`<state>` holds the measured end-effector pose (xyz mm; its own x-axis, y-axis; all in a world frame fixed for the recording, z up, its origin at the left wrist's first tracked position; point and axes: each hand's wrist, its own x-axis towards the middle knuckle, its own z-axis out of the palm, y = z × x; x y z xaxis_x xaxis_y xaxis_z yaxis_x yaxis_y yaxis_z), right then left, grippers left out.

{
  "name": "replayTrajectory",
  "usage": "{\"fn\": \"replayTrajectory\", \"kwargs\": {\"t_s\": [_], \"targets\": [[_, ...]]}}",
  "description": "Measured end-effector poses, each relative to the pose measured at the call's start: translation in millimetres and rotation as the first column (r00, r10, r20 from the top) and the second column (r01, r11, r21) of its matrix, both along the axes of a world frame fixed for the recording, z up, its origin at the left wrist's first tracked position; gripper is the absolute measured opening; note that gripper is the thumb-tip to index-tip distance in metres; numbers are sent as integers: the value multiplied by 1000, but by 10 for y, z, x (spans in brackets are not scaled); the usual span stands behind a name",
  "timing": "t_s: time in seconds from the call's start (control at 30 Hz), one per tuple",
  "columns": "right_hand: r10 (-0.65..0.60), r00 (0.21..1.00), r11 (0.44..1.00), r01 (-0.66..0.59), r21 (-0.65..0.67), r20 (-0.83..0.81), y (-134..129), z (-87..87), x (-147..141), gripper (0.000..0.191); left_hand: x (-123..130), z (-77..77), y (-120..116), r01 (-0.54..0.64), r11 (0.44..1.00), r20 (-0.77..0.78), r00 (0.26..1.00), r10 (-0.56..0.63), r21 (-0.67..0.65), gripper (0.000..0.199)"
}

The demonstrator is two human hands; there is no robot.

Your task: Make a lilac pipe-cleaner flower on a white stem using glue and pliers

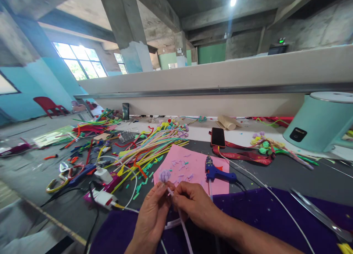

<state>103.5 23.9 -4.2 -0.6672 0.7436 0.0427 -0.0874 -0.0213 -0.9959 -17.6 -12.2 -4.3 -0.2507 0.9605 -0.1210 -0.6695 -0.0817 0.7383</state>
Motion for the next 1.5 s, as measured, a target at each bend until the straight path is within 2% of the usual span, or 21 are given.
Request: {"fn": "replayTrajectory", "kwargs": {"t_s": [0.1, 0.23, 0.33, 0.47, 0.6, 0.7, 0.83, 0.97, 1.13, 1.5], "targets": [[-13, 1000, 1000, 13, -6, -14, 1, 22, 4, 21, 30, 32, -7, 24, 1000, -26, 999, -24, -3, 8], [-38, 999, 998, 37, -55, -28, 40, 58, 29, 25, 69, 58, -26, 73, 997, -126, 989, -72, -1, 25], [-23, 999, 995, 19, -93, -36, 65, 63, 44, 26, 67, 38, -25, 90, 996, -146, 985, -92, -21, 23], [63, 997, 977, -73, -201, -54, 71, 53, 50, 25, 39, 20, -10, 106, 994, -81, 991, -108, -26, 17], [116, 986, 932, -149, -331, -116, 75, 36, 55, 27, 27, 12, -4, 124, 991, 4, 992, -124, -40, 17], [142, 982, 909, -178, -376, -123, 79, 25, 60, 26, 28, -9, -5, 86, 993, 50, 995, -82, -86, 17], [113, 990, 951, -133, -280, -87, 71, 25, 65, 24, 29, -18, 3, 32, 992, 91, 996, -21, -121, 18], [41, 998, 982, -49, -185, -45, 57, 21, 53, 27, 30, -13, 11, 24, 995, 97, 995, -15, -96, 17], [36, 999, 991, -39, -125, -27, 35, 35, 24, 31, 40, -14, -6, 14, 996, 69, 998, -8, -90, 16], [33, 999, 997, -33, -65, -5, 45, 21, 22, 29, 39, -3, 5, -22, 997, 44, 999, 26, -79, 17]]}}
